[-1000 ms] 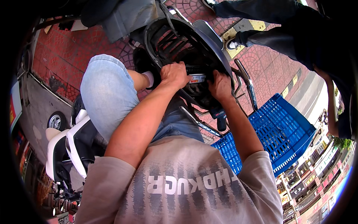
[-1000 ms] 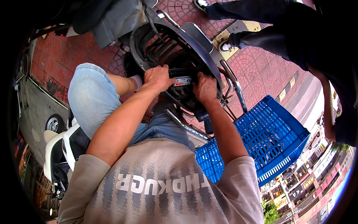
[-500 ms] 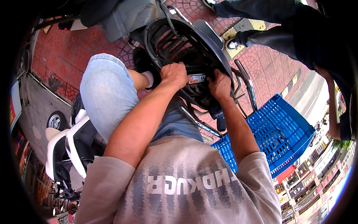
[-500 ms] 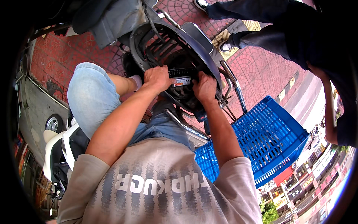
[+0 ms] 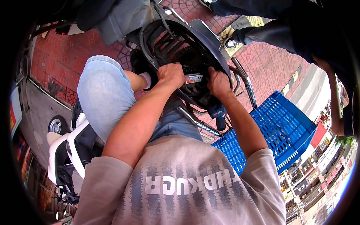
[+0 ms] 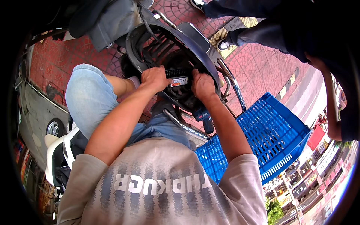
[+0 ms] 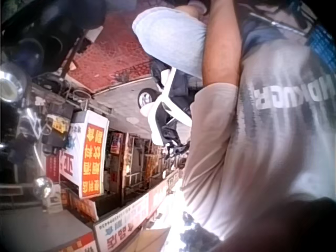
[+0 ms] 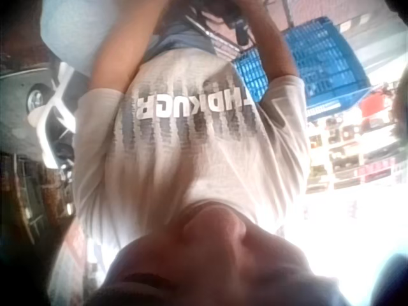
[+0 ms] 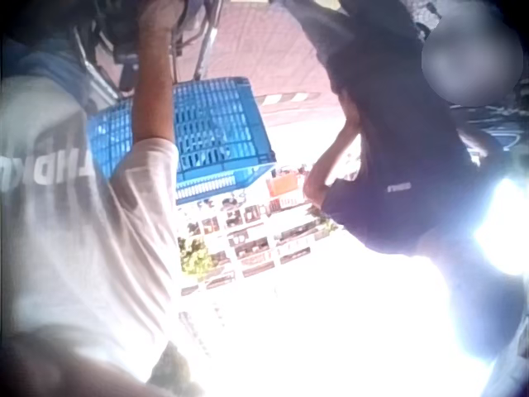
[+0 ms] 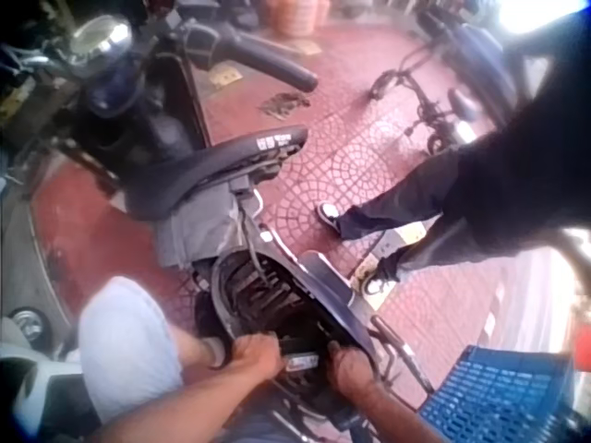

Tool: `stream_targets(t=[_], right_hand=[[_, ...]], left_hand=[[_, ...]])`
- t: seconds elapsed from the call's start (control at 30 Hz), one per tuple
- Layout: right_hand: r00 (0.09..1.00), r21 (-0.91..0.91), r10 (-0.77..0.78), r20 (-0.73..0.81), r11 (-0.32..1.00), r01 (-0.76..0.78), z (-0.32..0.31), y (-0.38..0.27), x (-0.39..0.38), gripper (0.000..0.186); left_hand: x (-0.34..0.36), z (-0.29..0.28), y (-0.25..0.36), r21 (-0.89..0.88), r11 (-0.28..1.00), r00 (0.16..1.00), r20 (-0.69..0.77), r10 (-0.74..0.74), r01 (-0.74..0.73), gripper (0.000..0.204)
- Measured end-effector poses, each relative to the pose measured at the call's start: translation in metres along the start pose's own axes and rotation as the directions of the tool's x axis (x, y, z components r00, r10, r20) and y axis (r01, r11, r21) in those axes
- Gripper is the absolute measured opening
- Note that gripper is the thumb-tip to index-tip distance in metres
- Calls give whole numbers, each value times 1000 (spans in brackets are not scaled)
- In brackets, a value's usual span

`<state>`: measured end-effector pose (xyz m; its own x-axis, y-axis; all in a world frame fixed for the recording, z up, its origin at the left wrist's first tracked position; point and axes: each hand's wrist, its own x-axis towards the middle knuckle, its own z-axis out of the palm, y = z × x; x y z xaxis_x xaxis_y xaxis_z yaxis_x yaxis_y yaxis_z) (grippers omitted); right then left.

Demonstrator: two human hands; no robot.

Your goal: The person works on the internal components of a scooter's front assembly, using a cordless drill to tighten screws on a black rectangular module. They manipulate wires and adjust the position of the module within the frame. The person then places a blue plastic basket onto the scooter's front rack and walks into a cluttered workshop.

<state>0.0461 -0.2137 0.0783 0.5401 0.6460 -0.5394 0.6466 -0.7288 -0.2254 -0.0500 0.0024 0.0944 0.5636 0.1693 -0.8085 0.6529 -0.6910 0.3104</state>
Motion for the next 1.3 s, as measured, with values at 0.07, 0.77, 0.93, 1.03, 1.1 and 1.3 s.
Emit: stream_targets(t=[0.07, 0.77, 0.93, 1.03, 1.1, 1.3], right_hand=[[996, -31, 63, 69, 998, -61, -6, -6, 6, 22], [993, -79, 95, 71, 993, -89, 12, 9, 32, 19], [982, -180, 141, 125, 977, -117, -11, -25, 20, 18], [992, -144, 5, -123, 989, -22, -1, -31, 13, 19], [964, -23, 267, -10, 963, -267, -3, -39, 8, 20], [829, 201, 546, 117, 805, -559, 1, -50, 6, 31]], left_hand=[[0, -1, -1, -2, 1000, 1000, 0, -10, 10, 62], [1, -4, 1, -2, 1000, 1000, 23, -18, 19, 62], [-1, -1, 0, -1, 1000, 1000, -7, 9, -9, 63], [-1, -4, 1, -13, 1000, 1000, 20, -24, 24, 62], [-1, -2, 2, -11, 1000, 1000, 13, -19, 19, 61], [2, -3, 3, 2, 999, 999, 20, -42, 42, 62]])
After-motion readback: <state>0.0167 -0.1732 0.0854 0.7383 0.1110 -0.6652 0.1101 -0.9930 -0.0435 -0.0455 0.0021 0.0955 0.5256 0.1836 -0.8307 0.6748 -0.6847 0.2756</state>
